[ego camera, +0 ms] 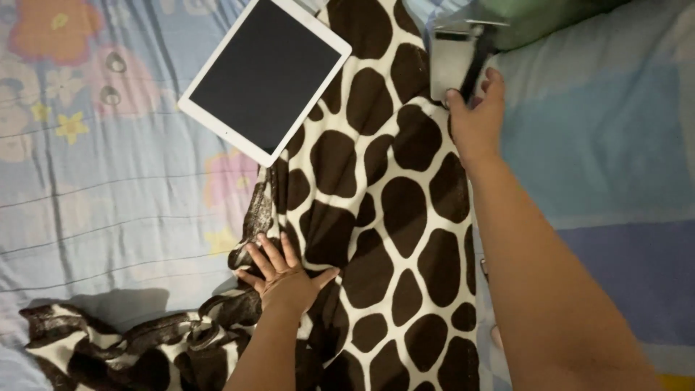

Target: The person folds a giraffe-print blanket on a bed. They first move a small cloth and a tablet out of the way, then fold the blanket into a compact square and place it on a nearby shelf.

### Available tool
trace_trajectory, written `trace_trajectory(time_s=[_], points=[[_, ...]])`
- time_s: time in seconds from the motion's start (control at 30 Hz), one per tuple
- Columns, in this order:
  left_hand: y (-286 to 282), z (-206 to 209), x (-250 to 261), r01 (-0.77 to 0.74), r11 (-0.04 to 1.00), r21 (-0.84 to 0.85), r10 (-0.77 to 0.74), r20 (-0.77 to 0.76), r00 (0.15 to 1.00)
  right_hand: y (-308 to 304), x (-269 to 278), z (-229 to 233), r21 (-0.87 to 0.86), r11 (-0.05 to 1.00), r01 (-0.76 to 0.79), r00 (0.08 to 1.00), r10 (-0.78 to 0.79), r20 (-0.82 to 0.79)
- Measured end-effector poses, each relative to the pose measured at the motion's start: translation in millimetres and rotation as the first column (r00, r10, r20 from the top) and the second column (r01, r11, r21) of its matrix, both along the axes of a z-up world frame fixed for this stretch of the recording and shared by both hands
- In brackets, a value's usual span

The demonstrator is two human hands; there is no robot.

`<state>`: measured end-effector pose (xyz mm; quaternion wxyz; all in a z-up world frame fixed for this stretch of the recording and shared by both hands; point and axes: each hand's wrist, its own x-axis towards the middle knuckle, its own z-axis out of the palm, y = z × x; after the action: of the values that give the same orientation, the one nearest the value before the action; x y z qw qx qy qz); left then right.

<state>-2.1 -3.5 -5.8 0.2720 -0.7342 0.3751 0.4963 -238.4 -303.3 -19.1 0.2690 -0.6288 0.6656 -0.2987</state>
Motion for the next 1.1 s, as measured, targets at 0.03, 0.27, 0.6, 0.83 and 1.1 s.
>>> trace_trajectory(time_s=[0.03,0.27,0.6,0.83,1.1], points=[[-2.4,-1.2,0.0,-0.031,0.999,0.036,0.031,-0.009,0.999,-4.5,-1.2,5.2,0.105,0.994,0.035,0.999,-0.031,-0.034],[-11.9,5.4,-1.6,0.013,0.994,0.111,-0.015,0.014,1.0,111.1,31.0,-40.5,0.168,0.985,0.037,0.885,0.046,-0.463],[4.4,-16.5,-4.8,0.005,1.0,0.007,-0.005,0.024,1.0,194.8,100.7,-30.5,-0.092,0.986,-0.14,0.973,0.12,-0.198],[-4.8,2.1,-1.7,0.02,0.998,0.061,-0.021,0.01,1.0,248.0,119.0,-7.9,0.324,0.933,-0.158,0.982,0.183,-0.05],[22.8,-24.4,-1.9,0.037,0.986,-0.162,-0.033,0.028,0.999,263.6,95.2,-11.6,0.598,0.751,-0.279,0.907,0.002,0.421]])
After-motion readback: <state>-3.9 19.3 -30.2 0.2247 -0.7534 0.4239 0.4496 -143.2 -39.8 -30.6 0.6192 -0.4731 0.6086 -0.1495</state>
